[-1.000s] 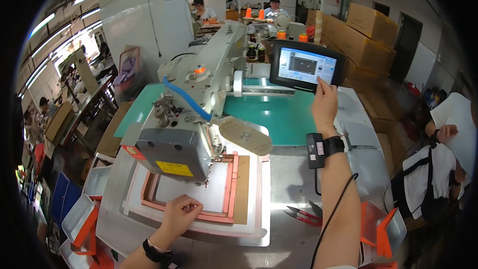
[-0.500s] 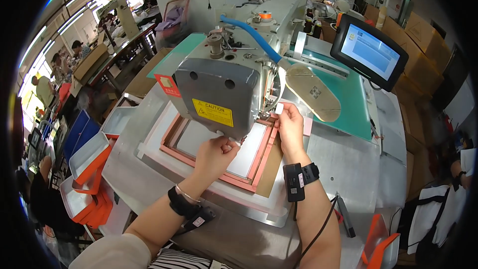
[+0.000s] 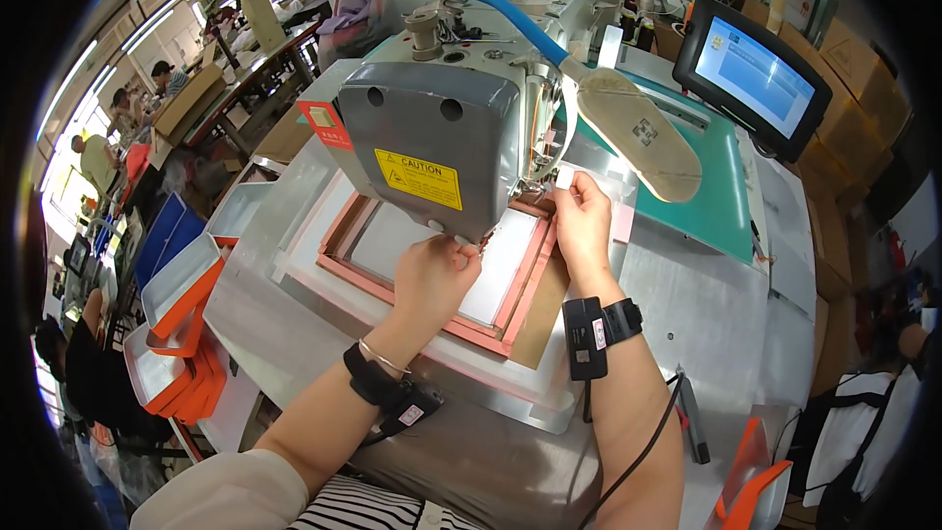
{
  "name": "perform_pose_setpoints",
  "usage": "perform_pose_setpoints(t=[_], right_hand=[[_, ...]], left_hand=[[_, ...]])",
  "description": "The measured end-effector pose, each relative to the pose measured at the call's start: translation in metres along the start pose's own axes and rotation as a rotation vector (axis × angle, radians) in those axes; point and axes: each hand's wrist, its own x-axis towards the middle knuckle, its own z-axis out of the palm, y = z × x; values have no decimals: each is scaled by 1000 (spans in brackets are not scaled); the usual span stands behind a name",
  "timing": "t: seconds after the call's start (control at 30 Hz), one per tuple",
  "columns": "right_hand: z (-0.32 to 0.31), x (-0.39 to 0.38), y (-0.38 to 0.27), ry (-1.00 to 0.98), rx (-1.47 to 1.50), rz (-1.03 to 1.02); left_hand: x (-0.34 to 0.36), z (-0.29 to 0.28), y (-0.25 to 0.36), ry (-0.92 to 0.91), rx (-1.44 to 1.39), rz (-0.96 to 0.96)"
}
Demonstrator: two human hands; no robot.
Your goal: Operator is aligning leather or fabric pieces in a frame and configuring an automated industrial sewing machine for a leather goods project.
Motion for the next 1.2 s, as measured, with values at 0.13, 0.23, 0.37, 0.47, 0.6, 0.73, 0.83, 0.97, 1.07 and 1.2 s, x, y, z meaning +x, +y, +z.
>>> perform_pose_setpoints(t=[0.13,0.23,0.37,0.47,0.6,0.73,0.83,0.97,1.07,1.2], right_hand=[[1,0,-2,-13,1,-16],[1,0,-1,-10,-22,-13],[0,1,1,-16,-37,-7],[0,-1,-2,-24,-29,12],[0,-1,-6,-42,-31,47],[1,-1,-8,-50,-35,61],[-1,0,-5,-45,-54,43],[-6,0,4,-86,-369,-13],[8,-19,-30,-333,-622,-175],[7,-22,-21,-552,-742,-454]], left_hand=[[0,2,0,67,-3,47],[0,4,-2,100,-6,60],[0,2,0,94,10,34],[0,2,0,80,13,24],[0,2,-1,93,-7,27],[0,0,0,87,13,12],[-1,0,2,91,10,17],[-1,4,1,86,-1,34],[0,2,-2,107,0,24],[2,-1,1,75,-15,-10]])
